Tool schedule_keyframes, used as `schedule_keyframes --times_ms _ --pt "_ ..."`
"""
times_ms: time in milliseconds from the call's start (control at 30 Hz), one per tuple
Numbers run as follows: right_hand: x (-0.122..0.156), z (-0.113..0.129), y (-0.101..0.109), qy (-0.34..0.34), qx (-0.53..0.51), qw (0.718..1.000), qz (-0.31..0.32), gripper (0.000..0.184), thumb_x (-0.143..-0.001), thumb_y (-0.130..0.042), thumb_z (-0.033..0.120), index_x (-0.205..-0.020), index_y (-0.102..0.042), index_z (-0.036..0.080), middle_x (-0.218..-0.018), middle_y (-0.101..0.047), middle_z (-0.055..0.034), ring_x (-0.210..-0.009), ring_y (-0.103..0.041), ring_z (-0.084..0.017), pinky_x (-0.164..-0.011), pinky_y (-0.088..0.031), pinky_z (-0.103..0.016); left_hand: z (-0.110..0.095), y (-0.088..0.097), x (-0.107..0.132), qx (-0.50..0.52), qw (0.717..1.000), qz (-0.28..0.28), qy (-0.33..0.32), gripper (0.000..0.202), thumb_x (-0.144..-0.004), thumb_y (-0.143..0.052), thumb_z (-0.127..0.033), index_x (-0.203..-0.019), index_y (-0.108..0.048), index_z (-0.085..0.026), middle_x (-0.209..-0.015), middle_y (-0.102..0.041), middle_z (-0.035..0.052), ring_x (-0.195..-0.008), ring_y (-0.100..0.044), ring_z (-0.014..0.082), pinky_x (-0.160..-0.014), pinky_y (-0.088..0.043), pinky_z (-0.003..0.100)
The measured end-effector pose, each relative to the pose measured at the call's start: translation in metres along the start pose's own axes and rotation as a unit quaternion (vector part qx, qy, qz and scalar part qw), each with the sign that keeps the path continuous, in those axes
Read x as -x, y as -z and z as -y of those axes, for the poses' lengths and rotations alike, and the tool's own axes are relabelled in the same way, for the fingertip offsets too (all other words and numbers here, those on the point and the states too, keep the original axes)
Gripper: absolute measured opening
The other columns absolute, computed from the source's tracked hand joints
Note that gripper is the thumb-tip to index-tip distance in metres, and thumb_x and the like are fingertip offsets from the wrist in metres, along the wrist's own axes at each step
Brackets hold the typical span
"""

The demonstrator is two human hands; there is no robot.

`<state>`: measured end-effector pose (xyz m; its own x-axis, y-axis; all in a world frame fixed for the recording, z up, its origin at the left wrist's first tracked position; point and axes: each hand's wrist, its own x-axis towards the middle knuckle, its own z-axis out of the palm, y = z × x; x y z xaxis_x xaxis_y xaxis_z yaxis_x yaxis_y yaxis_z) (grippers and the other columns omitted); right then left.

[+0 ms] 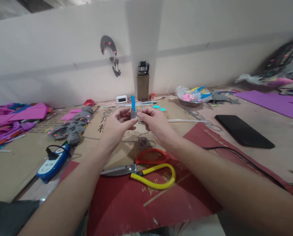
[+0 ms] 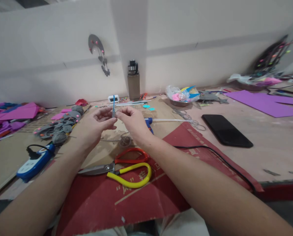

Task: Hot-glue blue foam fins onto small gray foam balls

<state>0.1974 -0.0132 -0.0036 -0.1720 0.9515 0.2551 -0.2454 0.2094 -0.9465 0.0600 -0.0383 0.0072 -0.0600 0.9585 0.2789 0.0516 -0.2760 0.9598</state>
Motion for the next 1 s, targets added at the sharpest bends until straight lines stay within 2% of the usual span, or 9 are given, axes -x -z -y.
schedule_keyframes --times_ms 200,333,533,733,1000 --pt "0.0 -0.004 -0.002 -0.033 -0.028 0.999 0.003 0.023 -0.07 -0.066 0.037 -0.069 -0.054 0.017 -0.058 -0.044 0.0065 -0.047 -0.03 -0.005 -0.045 -0.023 -0.023 0.004 -0.005 0.001 0.088 0.996 -0.007 0.028 0.035 -0.061 -0.078 -0.025 -0.083 -0.054 -0.016 -0.08 -0.058 0.0 -0.072 -0.059 0.0124 -0.064 -0.059 0.032" --pt "0.002 -0.001 -0.006 -0.046 -0.044 0.998 -0.004 0.024 -0.068 -0.068 0.036 -0.068 -0.053 0.017 -0.059 -0.048 0.0058 -0.048 -0.035 -0.005 -0.046 -0.026 -0.022 0.004 -0.009 0.003 0.122 0.992 0.003 0.026 0.03 -0.066 -0.074 -0.029 -0.084 -0.054 -0.016 -0.083 -0.059 0.0003 -0.072 -0.059 0.0112 -0.065 -0.058 0.032" --pt "0.005 0.0 -0.01 -0.027 -0.041 0.999 0.003 0.021 -0.069 -0.065 0.035 -0.07 -0.054 0.017 -0.065 -0.054 0.0029 -0.056 -0.044 -0.007 -0.052 -0.035 -0.022 0.005 -0.011 0.005 0.133 0.991 -0.011 0.027 0.026 -0.071 -0.07 -0.032 -0.083 -0.052 -0.018 -0.08 -0.059 -0.0018 -0.069 -0.06 0.0097 -0.069 -0.059 0.033" --pt "0.004 -0.004 -0.01 0.001 -0.001 1.0 0.006 0.017 -0.071 -0.061 0.034 -0.07 -0.054 0.018 -0.063 -0.051 0.0038 -0.055 -0.041 -0.007 -0.053 -0.034 -0.022 0.004 -0.01 0.004 0.127 0.991 -0.041 0.032 0.029 -0.069 -0.07 -0.033 -0.084 -0.05 -0.019 -0.077 -0.063 -0.0019 -0.066 -0.063 0.011 -0.068 -0.059 0.035" --pt "0.001 -0.013 -0.01 0.048 0.04 0.998 0.017 0.016 -0.075 -0.059 0.033 -0.07 -0.053 0.018 -0.062 -0.05 0.0044 -0.056 -0.041 -0.008 -0.056 -0.035 -0.024 0.006 -0.01 0.003 0.13 0.988 -0.068 0.043 0.026 -0.069 -0.07 -0.032 -0.077 -0.051 -0.016 -0.072 -0.061 -0.0024 -0.061 -0.06 0.01 -0.066 -0.059 0.036"
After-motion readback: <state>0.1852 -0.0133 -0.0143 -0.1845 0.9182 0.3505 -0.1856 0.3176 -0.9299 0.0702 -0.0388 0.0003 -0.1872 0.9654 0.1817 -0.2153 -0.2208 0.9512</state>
